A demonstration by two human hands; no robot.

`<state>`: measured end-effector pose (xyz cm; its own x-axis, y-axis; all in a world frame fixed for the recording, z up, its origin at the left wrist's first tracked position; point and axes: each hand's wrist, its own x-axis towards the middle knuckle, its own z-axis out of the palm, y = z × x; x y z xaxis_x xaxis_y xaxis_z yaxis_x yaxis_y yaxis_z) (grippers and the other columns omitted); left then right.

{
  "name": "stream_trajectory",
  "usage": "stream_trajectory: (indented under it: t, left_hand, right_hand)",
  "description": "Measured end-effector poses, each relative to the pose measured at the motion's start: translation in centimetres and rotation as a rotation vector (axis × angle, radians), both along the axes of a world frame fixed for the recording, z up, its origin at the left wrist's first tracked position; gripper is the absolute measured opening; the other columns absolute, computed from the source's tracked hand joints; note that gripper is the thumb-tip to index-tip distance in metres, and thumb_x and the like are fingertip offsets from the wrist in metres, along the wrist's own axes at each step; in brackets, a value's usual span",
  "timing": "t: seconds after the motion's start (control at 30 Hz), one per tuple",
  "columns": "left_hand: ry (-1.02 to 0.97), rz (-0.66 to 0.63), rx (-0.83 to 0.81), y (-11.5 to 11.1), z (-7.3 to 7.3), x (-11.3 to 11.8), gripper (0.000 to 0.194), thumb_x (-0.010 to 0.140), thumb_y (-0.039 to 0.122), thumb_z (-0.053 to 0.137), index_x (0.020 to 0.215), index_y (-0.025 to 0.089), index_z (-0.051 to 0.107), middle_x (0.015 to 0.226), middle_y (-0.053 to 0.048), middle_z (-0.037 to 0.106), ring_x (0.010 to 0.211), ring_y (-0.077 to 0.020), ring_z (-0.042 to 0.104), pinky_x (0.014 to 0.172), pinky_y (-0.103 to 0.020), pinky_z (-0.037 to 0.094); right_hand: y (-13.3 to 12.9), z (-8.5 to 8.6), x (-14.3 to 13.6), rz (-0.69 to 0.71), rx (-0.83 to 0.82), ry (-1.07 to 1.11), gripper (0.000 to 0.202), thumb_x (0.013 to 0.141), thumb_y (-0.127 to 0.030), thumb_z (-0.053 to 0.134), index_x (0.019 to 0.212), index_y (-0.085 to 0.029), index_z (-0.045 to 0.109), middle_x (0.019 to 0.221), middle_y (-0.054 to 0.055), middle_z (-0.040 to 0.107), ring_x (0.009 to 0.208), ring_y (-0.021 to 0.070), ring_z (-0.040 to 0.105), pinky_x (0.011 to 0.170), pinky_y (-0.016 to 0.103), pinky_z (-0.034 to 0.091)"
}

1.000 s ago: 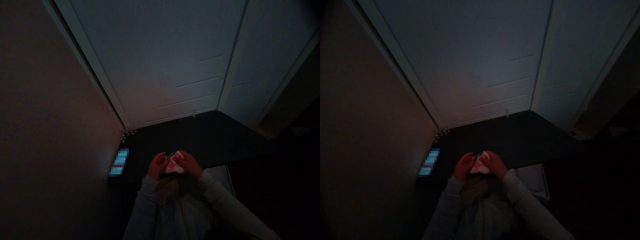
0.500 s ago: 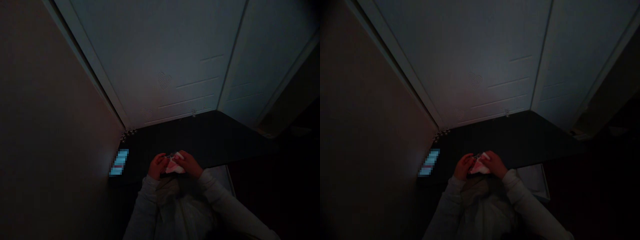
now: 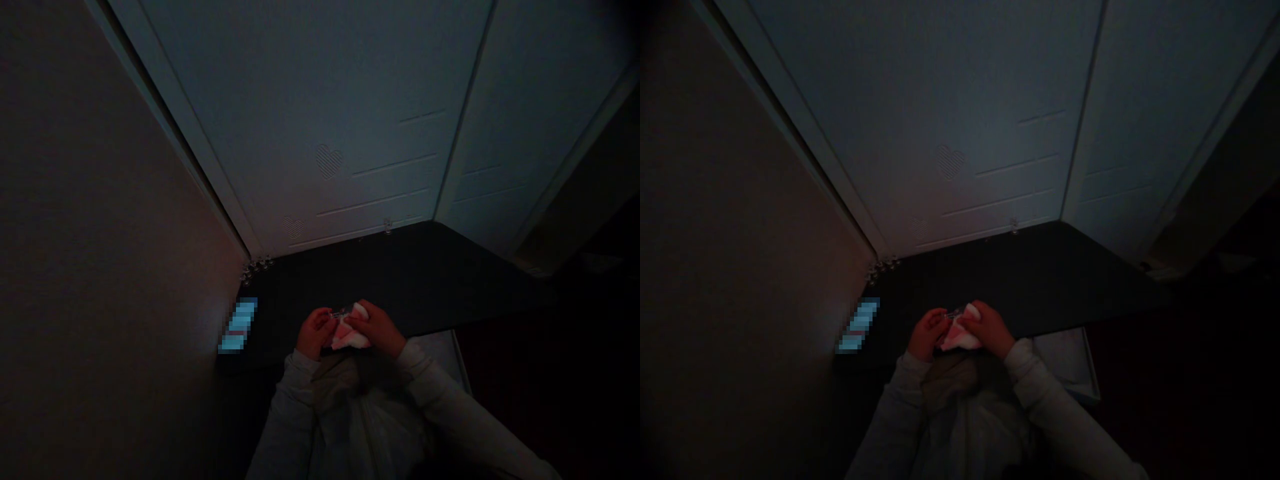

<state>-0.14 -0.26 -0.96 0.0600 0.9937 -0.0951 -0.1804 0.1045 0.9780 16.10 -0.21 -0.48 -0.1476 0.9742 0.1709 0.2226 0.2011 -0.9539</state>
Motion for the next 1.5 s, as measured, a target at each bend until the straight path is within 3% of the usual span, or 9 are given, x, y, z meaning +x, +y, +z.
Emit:
stream_trajectory:
  t: [0.17, 0.53, 0.87, 1.0, 1.1, 1.2, 1.33, 1.5]
  left_hand:
    - [-0.053, -0.004, -0.001, 0.2, -0.4, -0.1, 0.039, 0.055, 0.031, 0.067, 0.088, 0.015, 0.053, 0.076, -0.004, 0.062, 0.065, -0.0132, 0.057, 0.06, -0.024, 0.043]
    - [-0.077, -0.001, -0.002, 0.1, -0.3, -0.2, 0.04, 0.056, 0.032, 0.066, 0.089, 0.014, 0.053, 0.078, -0.006, 0.062, 0.063, -0.0137, 0.057, 0.058, -0.024, 0.044]
    - [-0.094, -0.052, -0.003, 0.1, -0.5, -0.2, 0.039, 0.056, 0.029, 0.066, 0.09, 0.016, 0.052, 0.079, -0.004, 0.061, 0.063, -0.0127, 0.057, 0.059, -0.024, 0.043]
    - [-0.123, -0.075, 0.01, -0.1, -0.3, -0.2, 0.039, 0.053, 0.023, 0.068, 0.088, 0.015, 0.053, 0.08, -0.005, 0.061, 0.073, -0.0154, 0.057, 0.066, -0.026, 0.043]
    - [-0.114, -0.082, 0.043, -0.1, -0.2, -0.3, 0.036, 0.053, 0.019, 0.068, 0.086, 0.016, 0.054, 0.079, -0.004, 0.061, 0.076, -0.0149, 0.056, 0.069, -0.026, 0.042]
    - [-0.077, -0.091, 0.078, -0.1, -0.3, -0.4, 0.034, 0.051, 0.016, 0.069, 0.083, 0.016, 0.054, 0.076, -0.002, 0.06, 0.072, -0.0134, 0.056, 0.068, -0.025, 0.041]
    - [-0.068, -0.109, 0.109, 0.0, -0.4, -0.5, 0.033, 0.051, 0.015, 0.068, 0.08, 0.016, 0.053, 0.076, -0.002, 0.06, 0.073, -0.0132, 0.055, 0.07, -0.026, 0.04]
    - [-0.063, -0.125, 0.117, 0.0, -0.6, -0.7, 0.034, 0.052, 0.014, 0.068, 0.083, 0.016, 0.053, 0.078, -0.002, 0.06, 0.076, -0.0138, 0.055, 0.072, -0.026, 0.04]
  right_hand:
    - [0.1, -0.2, 0.1, -0.008, 0.03, -0.006, 0.02, 0.066, -0.036, 0.053, 0.069, -0.017, 0.05, 0.062, -0.003, 0.047, 0.057, 0.0101, 0.044, 0.052, 0.021, 0.036]
    - [0.8, -0.9, 0.1, -0.096, 0.155, 0.035, 0.038, 0.067, -0.035, 0.054, 0.1, -0.018, 0.049, 0.097, 0.006, 0.051, 0.09, 0.0172, 0.049, 0.081, 0.031, 0.038]
    - [1.2, -1.3, 0.1, -0.046, 0.24, -0.035, 0.052, 0.073, -0.037, 0.049, 0.12, -0.019, 0.035, 0.12, 0.008, 0.038, 0.112, 0.0184, 0.035, 0.096, 0.034, 0.026]
    - [0.9, -1.1, -0.2, 0.018, 0.29, -0.141, 0.048, 0.075, -0.036, 0.044, 0.12, -0.02, 0.036, 0.124, 0.009, 0.033, 0.116, 0.02, 0.029, 0.097, 0.036, 0.023]
    - [0.6, -0.7, -0.3, -0.073, 0.296, -0.179, 0.05, 0.072, -0.037, 0.048, 0.117, -0.018, 0.039, 0.123, 0.011, 0.027, 0.116, 0.022, 0.027, 0.097, 0.036, 0.024]
    - [0.2, -0.3, -0.3, -0.113, 0.27, -0.143, 0.048, 0.07, -0.036, 0.052, 0.113, -0.018, 0.043, 0.113, 0.01, 0.036, 0.107, 0.0206, 0.036, 0.093, 0.034, 0.029]
    - [0.0, 0.2, -0.1, 0.012, 0.197, -0.037, 0.034, 0.073, -0.033, 0.048, 0.104, -0.019, 0.048, 0.101, 0.006, 0.05, 0.094, 0.0174, 0.047, 0.083, 0.031, 0.037]
    - [0.0, 0.3, -0.1, 0.092, 0.161, -0.101, 0.026, 0.076, -0.033, 0.043, 0.096, -0.018, 0.05, 0.091, 0.005, 0.055, 0.082, 0.0156, 0.05, 0.073, 0.027, 0.038]
